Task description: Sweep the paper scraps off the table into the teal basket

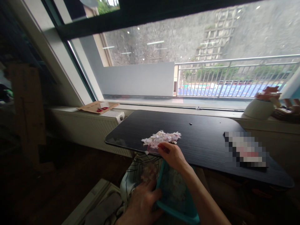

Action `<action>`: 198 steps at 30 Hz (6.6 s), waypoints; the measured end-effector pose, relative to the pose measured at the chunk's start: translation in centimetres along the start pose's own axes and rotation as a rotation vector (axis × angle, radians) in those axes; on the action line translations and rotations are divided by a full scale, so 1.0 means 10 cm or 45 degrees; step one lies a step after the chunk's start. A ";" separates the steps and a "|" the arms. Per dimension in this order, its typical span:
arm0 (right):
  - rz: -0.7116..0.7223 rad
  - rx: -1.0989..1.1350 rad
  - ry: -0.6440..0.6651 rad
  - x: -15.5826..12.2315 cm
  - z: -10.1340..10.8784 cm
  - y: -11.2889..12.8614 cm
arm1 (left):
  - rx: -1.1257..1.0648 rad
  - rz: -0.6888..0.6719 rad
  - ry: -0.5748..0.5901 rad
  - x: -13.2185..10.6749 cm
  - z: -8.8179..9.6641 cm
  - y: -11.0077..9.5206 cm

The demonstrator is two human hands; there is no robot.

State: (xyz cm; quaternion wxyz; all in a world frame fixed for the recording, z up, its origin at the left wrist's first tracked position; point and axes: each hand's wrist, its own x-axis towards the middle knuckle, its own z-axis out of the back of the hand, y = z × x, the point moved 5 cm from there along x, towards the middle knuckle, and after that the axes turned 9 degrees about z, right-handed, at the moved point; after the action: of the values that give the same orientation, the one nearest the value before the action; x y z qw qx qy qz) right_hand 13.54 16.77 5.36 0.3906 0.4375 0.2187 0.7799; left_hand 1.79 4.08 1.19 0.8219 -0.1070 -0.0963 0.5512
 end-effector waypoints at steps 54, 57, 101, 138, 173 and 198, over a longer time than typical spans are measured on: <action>-0.225 0.032 -0.299 -0.20 0.39 -0.09 | -0.049 0.232 -0.168 -0.16 0.09 0.29; -0.235 0.022 -0.302 -0.24 0.43 -0.09 | -0.036 0.224 -0.182 -0.14 0.09 0.28; 0.005 -0.120 0.013 -0.43 0.66 0.06 | -0.060 0.141 -0.275 -0.18 0.12 0.31; 0.002 -0.277 -0.093 -0.33 0.58 0.06 | 0.027 0.149 -0.263 -0.16 0.08 0.23; -0.037 -0.320 -0.099 -0.37 0.58 0.12 | -0.039 0.028 -0.148 -0.09 0.02 0.06; -0.127 -0.344 -0.276 -0.23 0.76 -0.18 | 0.022 0.091 -0.247 -0.10 -0.01 0.16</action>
State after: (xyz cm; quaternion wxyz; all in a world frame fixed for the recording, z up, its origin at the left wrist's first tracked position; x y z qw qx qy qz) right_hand 21.49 16.05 6.93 0.5054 0.4511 0.0900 0.7300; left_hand 0.08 3.72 0.62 0.7894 -0.0492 -0.1668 0.5888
